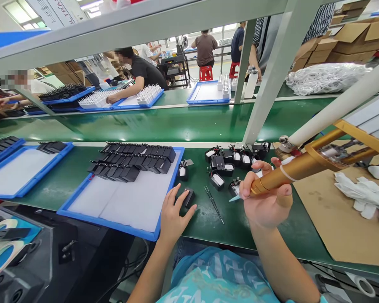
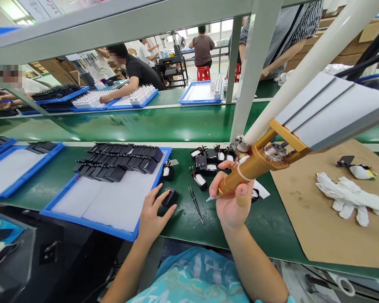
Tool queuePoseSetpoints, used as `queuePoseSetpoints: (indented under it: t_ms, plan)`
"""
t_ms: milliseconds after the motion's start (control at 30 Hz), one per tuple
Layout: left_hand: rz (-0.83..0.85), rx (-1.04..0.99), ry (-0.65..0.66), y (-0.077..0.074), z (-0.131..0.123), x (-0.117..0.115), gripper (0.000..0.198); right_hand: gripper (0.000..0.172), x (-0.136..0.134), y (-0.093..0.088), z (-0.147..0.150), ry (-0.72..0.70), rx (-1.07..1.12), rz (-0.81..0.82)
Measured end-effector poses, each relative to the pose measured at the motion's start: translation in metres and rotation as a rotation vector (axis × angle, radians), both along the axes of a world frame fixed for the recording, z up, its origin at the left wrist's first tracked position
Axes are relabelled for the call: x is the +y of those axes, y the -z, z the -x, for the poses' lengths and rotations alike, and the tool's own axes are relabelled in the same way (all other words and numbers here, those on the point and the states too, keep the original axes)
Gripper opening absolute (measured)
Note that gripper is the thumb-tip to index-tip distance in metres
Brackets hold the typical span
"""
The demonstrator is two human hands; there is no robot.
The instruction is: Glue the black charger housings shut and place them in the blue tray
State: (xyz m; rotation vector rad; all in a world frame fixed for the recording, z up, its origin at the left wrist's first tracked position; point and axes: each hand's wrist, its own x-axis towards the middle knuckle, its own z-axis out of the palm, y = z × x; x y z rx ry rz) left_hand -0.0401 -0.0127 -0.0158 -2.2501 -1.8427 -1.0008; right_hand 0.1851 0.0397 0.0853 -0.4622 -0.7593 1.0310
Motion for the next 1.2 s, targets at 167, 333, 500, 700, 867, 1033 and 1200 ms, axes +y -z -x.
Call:
queuePoseSetpoints:
  t_ms: [167,333,500,700,867,1033,1200]
  plan:
    - [-0.037,0.04,-0.035,0.006,-0.008,0.002,0.047,0.039,0.001,0.001,-0.001,0.009,-0.019,0.005]
    - [-0.054,-0.059,-0.066,0.002,-0.017,0.014,0.028,0.038,0.001,-0.001,-0.001,0.006,-0.007,0.003]
    - [-0.076,-0.106,-0.092,0.002,-0.02,0.026,0.017,0.039,0.001,0.0,-0.001,0.002,-0.004,0.005]
    - [0.021,-0.305,-0.022,0.005,-0.016,0.024,0.011,0.039,0.0,0.001,-0.002,0.008,-0.007,0.008]
    - [0.22,-0.692,-0.003,-0.011,-0.003,0.007,0.016,0.038,0.001,0.001,-0.002,0.019,-0.014,0.018]
    - [0.191,-0.752,-0.059,-0.039,0.051,0.007,0.023,0.04,0.001,0.0,-0.004,0.035,-0.016,0.037]
    - [0.006,-0.078,-0.306,-0.048,0.127,0.055,0.017,0.046,0.002,0.0,-0.005,0.052,-0.002,0.102]
